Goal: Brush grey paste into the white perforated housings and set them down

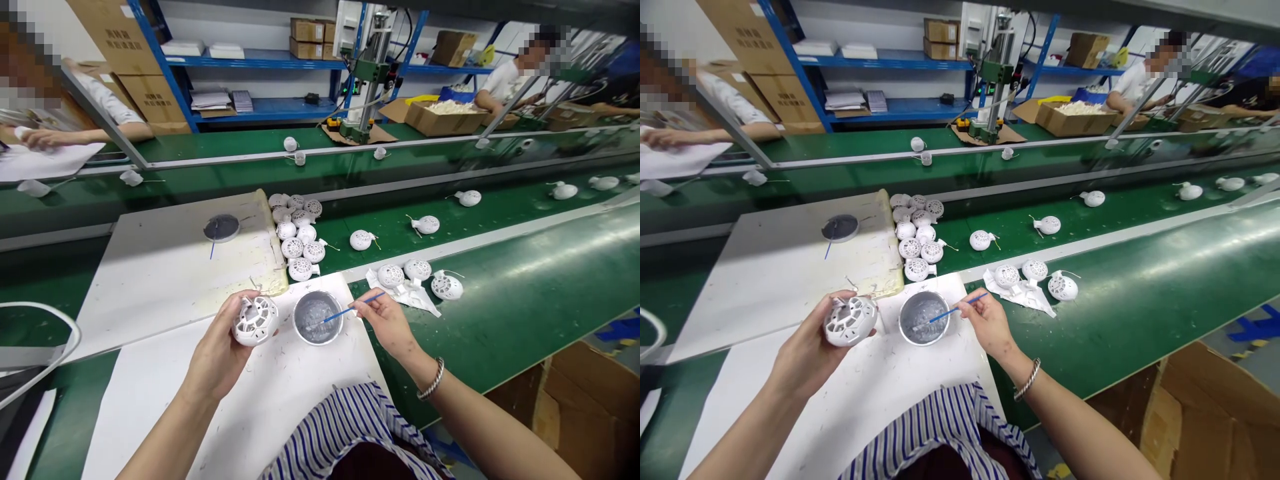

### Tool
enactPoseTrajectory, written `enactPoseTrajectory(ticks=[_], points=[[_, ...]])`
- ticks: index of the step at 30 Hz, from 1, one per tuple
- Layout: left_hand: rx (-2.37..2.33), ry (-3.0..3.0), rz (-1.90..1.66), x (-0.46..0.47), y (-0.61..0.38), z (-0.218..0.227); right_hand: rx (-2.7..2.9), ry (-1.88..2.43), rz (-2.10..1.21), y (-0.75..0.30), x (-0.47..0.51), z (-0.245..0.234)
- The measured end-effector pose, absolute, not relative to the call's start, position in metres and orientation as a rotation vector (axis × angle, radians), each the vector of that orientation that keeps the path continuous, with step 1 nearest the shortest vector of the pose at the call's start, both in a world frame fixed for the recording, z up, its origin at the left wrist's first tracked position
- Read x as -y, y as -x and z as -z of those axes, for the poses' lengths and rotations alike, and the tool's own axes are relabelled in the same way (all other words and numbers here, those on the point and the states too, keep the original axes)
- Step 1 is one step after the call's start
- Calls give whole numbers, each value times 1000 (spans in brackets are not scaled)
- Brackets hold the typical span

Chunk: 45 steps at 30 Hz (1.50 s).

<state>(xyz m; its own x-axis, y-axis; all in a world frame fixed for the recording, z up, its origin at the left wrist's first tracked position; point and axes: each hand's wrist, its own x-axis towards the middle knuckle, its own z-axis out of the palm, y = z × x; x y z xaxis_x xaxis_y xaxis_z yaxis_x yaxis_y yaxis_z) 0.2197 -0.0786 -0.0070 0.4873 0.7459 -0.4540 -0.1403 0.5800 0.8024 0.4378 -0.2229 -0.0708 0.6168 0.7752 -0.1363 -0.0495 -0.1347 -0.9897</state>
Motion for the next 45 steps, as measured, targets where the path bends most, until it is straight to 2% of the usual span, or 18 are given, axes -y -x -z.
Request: enactPoseTrajectory(ticks=[6, 18, 25, 29, 33, 38, 41, 45], points=[[-1093, -704, -611, 78, -228, 2, 424, 1446, -806, -446, 231, 66], [-1006, -810, -426, 100, -243, 7, 216, 1136, -988, -440, 216, 25], [-970, -904, -351, 109, -248, 2, 766, 1307, -590, -426, 223, 13], [-952, -891, -347, 111, -247, 1, 1326, 1208, -322, -425, 235, 2], [-954, -905, -355, 111, -247, 0, 1757, 1104, -243, -430, 242, -15], [-927, -926, -336, 107, -244, -5, 1615, 1010, -244, -439, 249, -25], [-850, -944, -178, 104, -239, -12, 1450, 962, -149, -443, 245, -29], [-612, -947, 153, 107, -235, -23, 1873, 1116, -93, -437, 228, -40]])
